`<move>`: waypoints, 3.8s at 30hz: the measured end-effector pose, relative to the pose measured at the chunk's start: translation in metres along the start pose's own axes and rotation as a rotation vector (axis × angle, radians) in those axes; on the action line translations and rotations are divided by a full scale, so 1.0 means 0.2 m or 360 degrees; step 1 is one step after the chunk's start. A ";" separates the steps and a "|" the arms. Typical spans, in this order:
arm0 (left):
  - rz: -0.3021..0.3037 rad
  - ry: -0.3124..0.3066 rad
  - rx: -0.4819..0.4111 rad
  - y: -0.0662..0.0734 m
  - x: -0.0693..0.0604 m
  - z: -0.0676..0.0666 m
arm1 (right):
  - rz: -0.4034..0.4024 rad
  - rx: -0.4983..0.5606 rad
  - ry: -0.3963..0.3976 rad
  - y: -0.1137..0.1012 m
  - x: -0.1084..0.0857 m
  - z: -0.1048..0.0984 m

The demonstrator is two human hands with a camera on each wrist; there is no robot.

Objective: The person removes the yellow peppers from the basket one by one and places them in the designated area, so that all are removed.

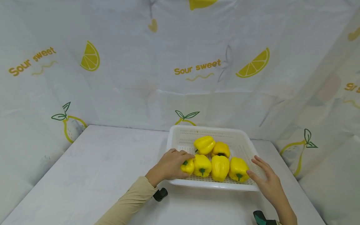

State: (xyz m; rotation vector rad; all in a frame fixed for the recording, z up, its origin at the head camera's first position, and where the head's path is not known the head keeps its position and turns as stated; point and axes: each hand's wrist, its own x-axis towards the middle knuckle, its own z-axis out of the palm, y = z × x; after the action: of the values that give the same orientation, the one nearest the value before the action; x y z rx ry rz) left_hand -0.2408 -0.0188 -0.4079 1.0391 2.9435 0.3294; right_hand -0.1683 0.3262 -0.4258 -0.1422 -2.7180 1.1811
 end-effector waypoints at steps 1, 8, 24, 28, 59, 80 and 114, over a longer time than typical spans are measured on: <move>-0.0007 0.0000 -0.0010 0.00 0.00 0.00 | -0.0002 0.0006 -0.0001 0.00 0.00 0.00; -0.0042 0.0044 -0.0132 -0.01 -0.01 0.01 | -0.0021 0.0028 0.0008 0.00 -0.01 0.00; -0.0103 0.0140 -0.0377 -0.02 -0.03 0.02 | -0.0026 0.0026 -0.0004 -0.01 -0.01 0.00; -0.0130 0.0203 -0.0477 -0.02 -0.04 0.03 | -0.0024 0.0021 -0.0005 -0.01 -0.01 0.00; -0.0132 0.0537 -0.0835 -0.04 -0.05 0.06 | -0.0021 0.0014 0.0031 0.00 -0.01 0.00; -0.0180 0.0543 -0.1065 -0.04 -0.06 0.05 | 0.0000 0.0015 0.0049 -0.01 -0.01 0.00; -0.0195 0.0917 -0.1509 -0.16 -0.12 -0.06 | -0.0016 0.0036 0.0077 -0.02 -0.02 0.01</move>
State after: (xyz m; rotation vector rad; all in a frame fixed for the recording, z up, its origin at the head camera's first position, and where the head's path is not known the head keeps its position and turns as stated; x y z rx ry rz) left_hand -0.2425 -0.0612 -0.4050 0.6622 2.5796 2.0197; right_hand -0.1655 0.3212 -0.4253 -0.1524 -2.6596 1.1894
